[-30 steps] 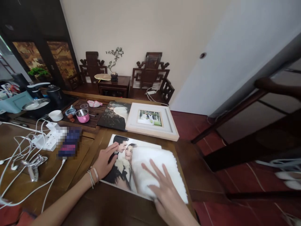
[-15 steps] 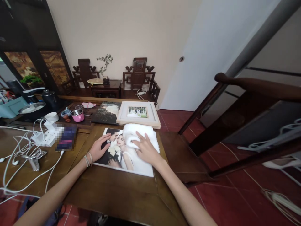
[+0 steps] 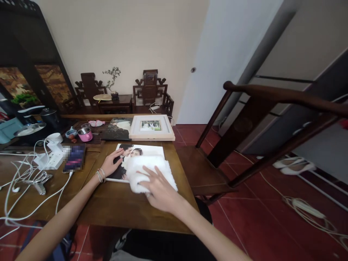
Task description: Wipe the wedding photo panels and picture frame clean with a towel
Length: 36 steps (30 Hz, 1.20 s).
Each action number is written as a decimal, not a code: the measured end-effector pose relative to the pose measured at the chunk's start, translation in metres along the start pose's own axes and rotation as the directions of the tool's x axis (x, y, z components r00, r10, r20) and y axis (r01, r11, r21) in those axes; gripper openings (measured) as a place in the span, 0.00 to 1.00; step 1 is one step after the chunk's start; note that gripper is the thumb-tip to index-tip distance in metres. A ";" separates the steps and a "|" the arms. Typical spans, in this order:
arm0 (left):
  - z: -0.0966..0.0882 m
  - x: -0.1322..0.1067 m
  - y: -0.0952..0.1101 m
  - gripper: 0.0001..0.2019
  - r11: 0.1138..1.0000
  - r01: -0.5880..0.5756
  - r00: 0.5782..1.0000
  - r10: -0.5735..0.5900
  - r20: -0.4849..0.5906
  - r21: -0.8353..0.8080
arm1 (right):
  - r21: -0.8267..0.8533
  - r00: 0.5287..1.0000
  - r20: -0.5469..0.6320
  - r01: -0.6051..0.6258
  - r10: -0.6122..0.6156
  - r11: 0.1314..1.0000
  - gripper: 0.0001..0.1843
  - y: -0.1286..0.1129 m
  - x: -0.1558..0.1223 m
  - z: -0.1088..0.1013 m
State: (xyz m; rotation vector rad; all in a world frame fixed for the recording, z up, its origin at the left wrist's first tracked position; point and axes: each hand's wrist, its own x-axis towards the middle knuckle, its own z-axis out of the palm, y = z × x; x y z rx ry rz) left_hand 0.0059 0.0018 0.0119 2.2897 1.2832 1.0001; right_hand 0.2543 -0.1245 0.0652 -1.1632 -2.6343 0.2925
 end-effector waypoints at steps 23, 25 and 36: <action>0.009 0.000 0.003 0.17 0.997 0.078 0.995 -0.078 -0.061 0.001 | -0.081 0.996 -0.080 -0.043 0.036 0.996 0.17 0.015 0.041 0.005; 0.009 0.001 0.005 0.18 0.997 0.081 0.995 -0.080 -0.058 0.004 | -0.100 0.993 -0.111 -0.062 0.051 0.993 0.18 0.039 0.063 0.004; 0.012 0.003 0.003 0.16 0.993 0.120 0.990 -0.121 -0.067 -0.011 | -0.107 0.986 -0.164 -0.038 0.020 0.994 0.15 0.027 0.055 0.017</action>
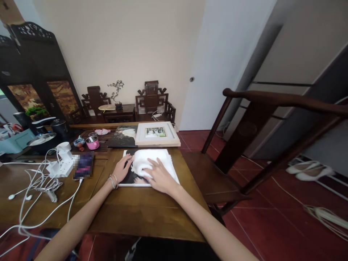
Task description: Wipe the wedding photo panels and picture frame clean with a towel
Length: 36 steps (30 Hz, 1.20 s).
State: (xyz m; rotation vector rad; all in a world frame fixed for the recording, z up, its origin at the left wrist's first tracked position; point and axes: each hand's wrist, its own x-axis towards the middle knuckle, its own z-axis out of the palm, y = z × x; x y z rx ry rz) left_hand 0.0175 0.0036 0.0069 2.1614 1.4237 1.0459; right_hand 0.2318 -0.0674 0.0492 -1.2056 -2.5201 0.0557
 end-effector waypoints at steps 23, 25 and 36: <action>-0.001 0.000 -0.010 0.17 0.991 -0.090 0.996 0.088 0.028 0.096 | 0.056 0.996 0.048 0.069 -0.071 0.996 0.14 -0.041 -0.042 -0.014; 0.000 -0.001 -0.007 0.17 0.992 -0.067 0.998 0.066 0.019 0.104 | 0.084 0.995 0.063 0.071 -0.076 0.994 0.13 -0.042 -0.050 -0.021; -0.004 0.002 -0.006 0.19 0.986 -0.094 0.990 0.079 0.115 0.136 | -0.063 0.983 -0.042 -0.181 0.178 0.981 0.19 0.030 0.033 0.004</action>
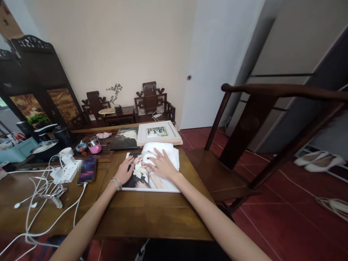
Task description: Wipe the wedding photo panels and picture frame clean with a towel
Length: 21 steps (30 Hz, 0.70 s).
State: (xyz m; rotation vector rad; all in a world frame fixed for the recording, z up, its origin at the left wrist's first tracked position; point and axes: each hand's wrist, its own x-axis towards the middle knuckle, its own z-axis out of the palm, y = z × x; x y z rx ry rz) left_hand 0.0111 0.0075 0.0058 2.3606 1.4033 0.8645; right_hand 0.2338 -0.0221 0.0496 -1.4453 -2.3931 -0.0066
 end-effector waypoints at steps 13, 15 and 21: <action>-0.002 0.000 -0.001 0.20 1.000 0.012 0.999 -0.012 0.037 -0.004 | 0.210 0.994 0.100 0.022 -0.044 0.977 0.21 -0.003 -0.071 -0.014; -0.002 0.001 -0.003 0.20 1.000 -0.004 0.999 0.003 0.044 0.005 | 0.162 0.994 0.064 -0.094 0.085 0.982 0.23 0.022 -0.059 -0.007; -0.001 0.004 -0.005 0.20 1.000 -0.021 0.999 0.021 0.046 -0.001 | 0.066 0.995 -0.055 -0.078 0.082 0.995 0.21 0.046 -0.013 -0.003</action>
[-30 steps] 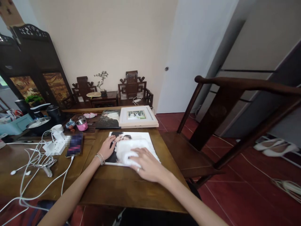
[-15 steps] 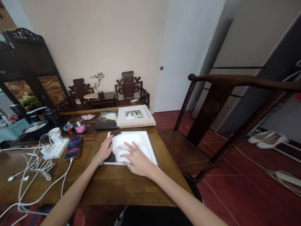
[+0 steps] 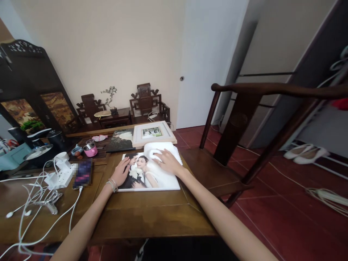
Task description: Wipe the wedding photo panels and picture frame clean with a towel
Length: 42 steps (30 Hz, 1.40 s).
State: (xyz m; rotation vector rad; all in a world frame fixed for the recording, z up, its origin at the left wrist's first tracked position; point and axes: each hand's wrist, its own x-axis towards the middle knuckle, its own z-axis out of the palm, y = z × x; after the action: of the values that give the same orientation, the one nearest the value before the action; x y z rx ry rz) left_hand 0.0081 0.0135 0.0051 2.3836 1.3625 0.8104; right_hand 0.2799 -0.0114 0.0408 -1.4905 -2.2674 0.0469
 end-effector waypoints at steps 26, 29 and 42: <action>0.000 -0.001 0.003 0.20 0.999 0.024 1.000 -0.024 -0.008 0.024 | 0.390 0.988 0.128 -0.131 0.087 0.911 0.28 0.008 0.018 -0.028; 0.003 -0.002 0.004 0.20 0.999 0.048 0.998 -0.048 -0.032 0.025 | 0.381 0.984 0.115 -0.168 0.134 0.909 0.28 0.004 0.002 -0.023; 0.002 -0.002 0.006 0.19 0.999 0.025 1.000 -0.025 -0.006 0.030 | 0.330 0.951 0.309 -0.091 -0.016 0.940 0.27 -0.049 -0.114 -0.043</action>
State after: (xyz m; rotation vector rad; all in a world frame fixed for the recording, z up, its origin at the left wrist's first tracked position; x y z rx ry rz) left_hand 0.0126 0.0089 0.0060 2.3834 1.4137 0.7964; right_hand 0.2906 -0.1410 0.0547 -1.4145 -2.3096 0.6954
